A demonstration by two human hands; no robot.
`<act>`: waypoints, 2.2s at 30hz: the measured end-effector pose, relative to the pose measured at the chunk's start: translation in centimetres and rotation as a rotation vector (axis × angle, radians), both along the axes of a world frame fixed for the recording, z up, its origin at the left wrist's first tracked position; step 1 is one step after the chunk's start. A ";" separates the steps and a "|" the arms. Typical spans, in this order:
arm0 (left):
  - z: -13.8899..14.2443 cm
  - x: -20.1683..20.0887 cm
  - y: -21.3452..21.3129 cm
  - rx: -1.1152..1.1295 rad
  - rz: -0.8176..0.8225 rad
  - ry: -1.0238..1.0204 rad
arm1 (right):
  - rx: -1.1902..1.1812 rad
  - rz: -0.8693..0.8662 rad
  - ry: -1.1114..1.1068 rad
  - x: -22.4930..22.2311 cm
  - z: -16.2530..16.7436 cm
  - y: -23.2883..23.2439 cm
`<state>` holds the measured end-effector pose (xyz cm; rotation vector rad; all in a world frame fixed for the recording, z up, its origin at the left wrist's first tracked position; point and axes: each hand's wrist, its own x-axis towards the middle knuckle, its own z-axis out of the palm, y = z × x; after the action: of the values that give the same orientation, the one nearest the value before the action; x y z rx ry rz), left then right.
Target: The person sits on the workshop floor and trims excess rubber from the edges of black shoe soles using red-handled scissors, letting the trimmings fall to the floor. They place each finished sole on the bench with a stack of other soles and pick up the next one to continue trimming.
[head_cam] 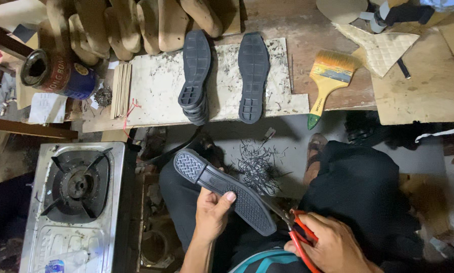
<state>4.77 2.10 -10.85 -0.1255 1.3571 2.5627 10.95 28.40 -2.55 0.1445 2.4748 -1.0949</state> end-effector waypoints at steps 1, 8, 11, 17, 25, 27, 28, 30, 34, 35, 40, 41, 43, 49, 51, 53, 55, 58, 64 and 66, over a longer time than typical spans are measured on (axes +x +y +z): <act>-0.1 0.0 0.2 -0.003 -0.012 0.011 | 0.002 0.028 0.076 -0.1 0.2 -0.1; -0.3 0.3 0.2 -0.062 -0.049 -0.031 | -0.063 0.063 0.219 0.5 -0.3 -0.3; -0.3 0.4 0.0 -0.058 -0.073 -0.021 | -0.088 0.080 0.066 0.7 -0.8 0.2; -0.5 0.4 0.0 -0.040 -0.085 -0.044 | -0.138 0.047 0.035 1.4 -1.8 0.4; -0.7 -0.1 -0.7 0.013 -0.057 -0.085 | -0.201 0.060 0.051 2.0 -2.9 1.0; -0.3 -0.3 -0.7 0.020 -0.017 -0.052 | -0.164 0.023 0.024 2.0 -2.6 0.7; -0.1 -0.3 -0.5 0.025 0.001 -0.037 | -0.135 0.023 0.018 1.9 -2.2 0.6; 0.4 -0.1 -0.2 0.024 -0.001 0.010 | -0.081 0.027 0.006 1.3 -1.7 0.2; 0.9 0.1 0.8 -0.018 -0.022 0.057 | -0.083 0.088 0.289 0.4 -0.6 -0.8; 1.0 0.2 1.1 -0.016 -0.034 0.042 | -0.087 0.077 0.239 0.2 -0.6 -1.0; 1.2 0.5 1.3 0.014 -0.060 -0.008 | -0.033 0.044 0.036 0.4 -1.1 -1.7; 1.2 0.5 1.3 0.022 -0.063 -0.008 | -0.027 0.074 0.003 0.4 -1.3 -1.7; 1.2 0.5 1.0 0.037 -0.068 -0.005 | -0.079 0.071 -0.023 0.4 -1.5 -1.6; 0.7 0.7 0.8 0.047 -0.102 -0.015 | -0.151 0.064 0.060 0.2 -0.6 -1.3; 0.5 0.8 1.0 0.040 -0.119 -0.030 | -0.137 0.069 0.129 0.2 -0.2 -1.6; 0.5 0.8 1.1 0.043 -0.125 -0.033 | -0.074 0.032 0.045 0.2 -0.3 -1.7; 0.5 0.7 1.1 0.054 -0.115 -0.020 | -0.089 0.004 0.012 0.2 -0.8 -1.9; 0.7 0.5 0.8 0.078 -0.142 0.002 | -0.186 0.001 -0.008 0.5 -1.9 -1.8; 0.9 0.1 -0.1 0.221 -0.132 -0.180 | -0.241 -0.042 0.068 1.5 -3.1 -1.9; 0.8 -0.5 -0.2 0.141 -0.100 -0.137 | -0.200 -0.030 -0.103 1.4 -2.9 -1.9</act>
<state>4.29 1.89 -10.07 -0.1980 1.1018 2.5062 12.37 26.52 -5.47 0.1742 2.2644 -1.3062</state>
